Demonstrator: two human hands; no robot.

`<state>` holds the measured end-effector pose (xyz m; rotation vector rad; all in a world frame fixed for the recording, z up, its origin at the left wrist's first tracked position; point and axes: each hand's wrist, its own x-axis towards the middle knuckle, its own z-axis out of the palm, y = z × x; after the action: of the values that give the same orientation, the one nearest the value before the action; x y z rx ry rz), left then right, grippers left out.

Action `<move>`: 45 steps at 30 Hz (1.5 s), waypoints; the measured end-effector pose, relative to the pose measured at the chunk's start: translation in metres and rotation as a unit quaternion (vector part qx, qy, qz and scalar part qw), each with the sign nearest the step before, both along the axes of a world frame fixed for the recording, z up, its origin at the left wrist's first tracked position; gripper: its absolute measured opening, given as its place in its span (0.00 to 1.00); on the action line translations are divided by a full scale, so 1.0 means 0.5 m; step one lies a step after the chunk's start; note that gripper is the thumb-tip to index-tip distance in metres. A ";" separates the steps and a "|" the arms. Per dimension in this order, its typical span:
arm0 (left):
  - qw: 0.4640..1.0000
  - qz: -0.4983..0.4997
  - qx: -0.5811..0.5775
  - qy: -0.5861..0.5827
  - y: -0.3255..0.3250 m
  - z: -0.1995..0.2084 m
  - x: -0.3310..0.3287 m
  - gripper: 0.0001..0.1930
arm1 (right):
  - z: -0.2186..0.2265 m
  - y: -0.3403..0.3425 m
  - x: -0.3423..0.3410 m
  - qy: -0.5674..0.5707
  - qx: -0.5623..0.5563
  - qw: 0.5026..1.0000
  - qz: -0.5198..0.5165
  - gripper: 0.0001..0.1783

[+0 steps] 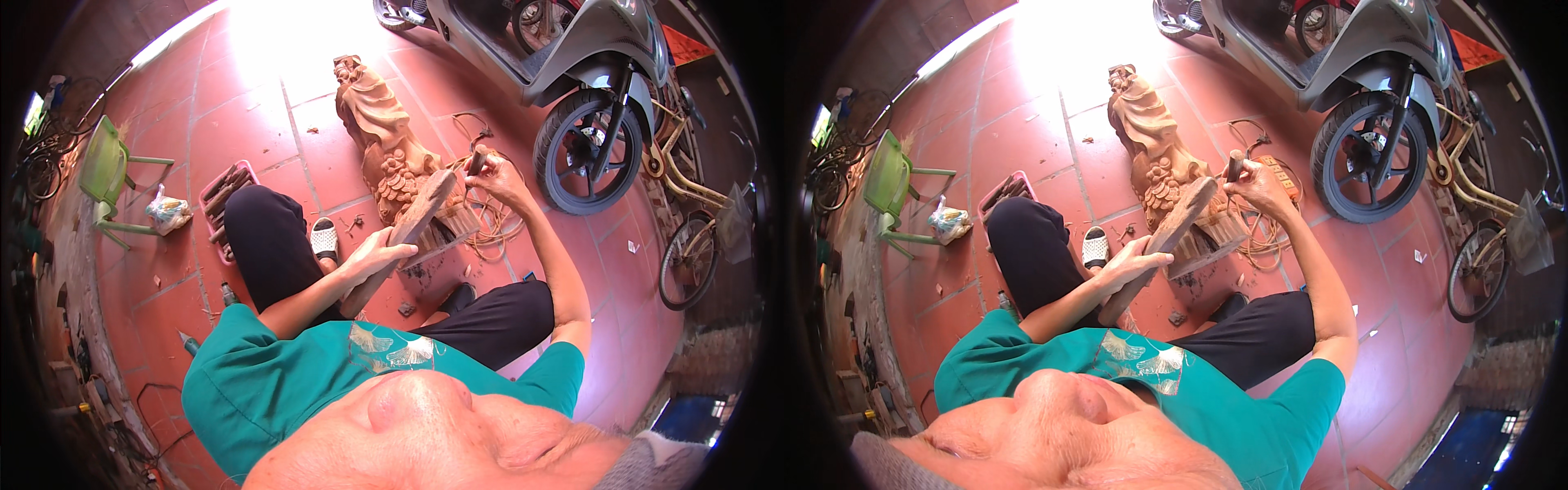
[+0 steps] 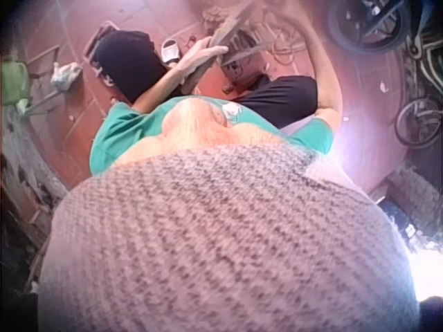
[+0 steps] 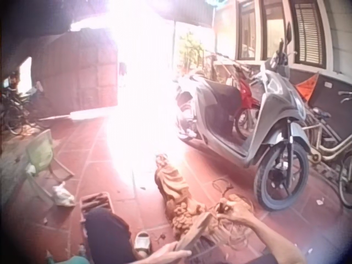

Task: The person carves a wooden sculpture using a chisel and mallet. They repeatedly strike the chisel to shape the wood, occasionally adjusting the tool and the sculpture's position.

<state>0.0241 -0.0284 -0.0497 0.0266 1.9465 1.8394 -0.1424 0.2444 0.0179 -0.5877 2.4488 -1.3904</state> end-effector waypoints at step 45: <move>0.998 -0.012 -0.047 0.028 0.003 -0.019 -0.002 0.35 | -0.018 0.005 -0.006 0.006 -0.027 0.999 0.023 0.10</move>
<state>0.0229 -0.0269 -0.0593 0.0720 2.0608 1.7484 -0.1456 0.2471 0.0092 -0.6620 2.3969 -1.4430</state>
